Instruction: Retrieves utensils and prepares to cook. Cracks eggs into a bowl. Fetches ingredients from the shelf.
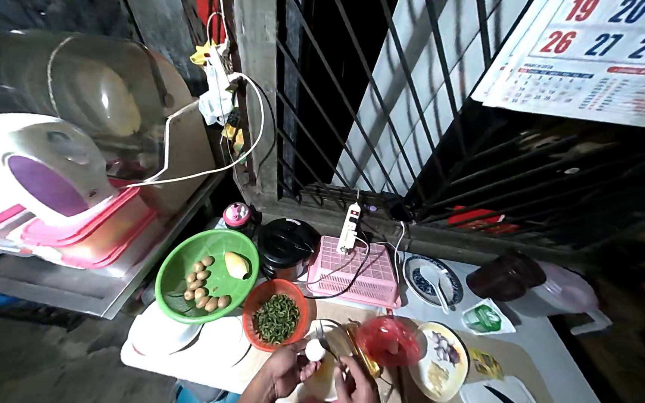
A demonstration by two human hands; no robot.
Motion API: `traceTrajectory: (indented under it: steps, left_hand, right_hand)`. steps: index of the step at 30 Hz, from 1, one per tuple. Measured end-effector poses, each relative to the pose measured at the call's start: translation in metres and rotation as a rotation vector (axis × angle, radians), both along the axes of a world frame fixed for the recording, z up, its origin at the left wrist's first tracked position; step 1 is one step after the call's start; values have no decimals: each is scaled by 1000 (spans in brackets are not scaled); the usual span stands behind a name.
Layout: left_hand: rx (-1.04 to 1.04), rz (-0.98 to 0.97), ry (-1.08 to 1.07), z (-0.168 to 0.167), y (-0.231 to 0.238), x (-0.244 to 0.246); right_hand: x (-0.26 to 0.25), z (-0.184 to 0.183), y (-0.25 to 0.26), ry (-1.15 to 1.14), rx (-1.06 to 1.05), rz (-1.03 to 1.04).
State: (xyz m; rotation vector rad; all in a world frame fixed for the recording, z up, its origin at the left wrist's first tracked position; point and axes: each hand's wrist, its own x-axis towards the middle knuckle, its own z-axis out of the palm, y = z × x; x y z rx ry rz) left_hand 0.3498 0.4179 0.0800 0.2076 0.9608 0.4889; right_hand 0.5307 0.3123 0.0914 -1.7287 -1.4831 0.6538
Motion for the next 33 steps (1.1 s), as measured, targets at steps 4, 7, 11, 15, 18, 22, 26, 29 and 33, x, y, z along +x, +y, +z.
traceTrajectory:
  steps: [4, 7, 11, 15, 18, 22, 26, 29, 33]
  left_hand:
    - [109, -157, 120, 8, 5, 8]
    - [253, -174, 283, 15, 8, 16]
    - [587, -245, 237, 14, 7, 14]
    - [876, -423, 340, 0, 8, 8]
    - [971, -506, 383, -6, 11, 8]
    - [1009, -493, 378, -17, 10, 10]
    - [1011, -497, 440, -28, 6, 16]
    - [977, -475, 487, -34, 3, 22]
    - [923, -439, 563, -36, -3, 29]
  right_hand:
    - [8, 9, 32, 148, -150, 88]
    - [16, 0, 48, 171, -239, 91]
    - [24, -1, 57, 267, -221, 67]
    - [26, 4, 63, 221, -351, 93]
    - [25, 3, 67, 192, -384, 98]
    - [26, -1, 69, 163, -428, 83]
    - [29, -10, 70, 145, -436, 81]
    - [30, -18, 70, 157, -468, 68]
    - [28, -34, 67, 168, -502, 5]
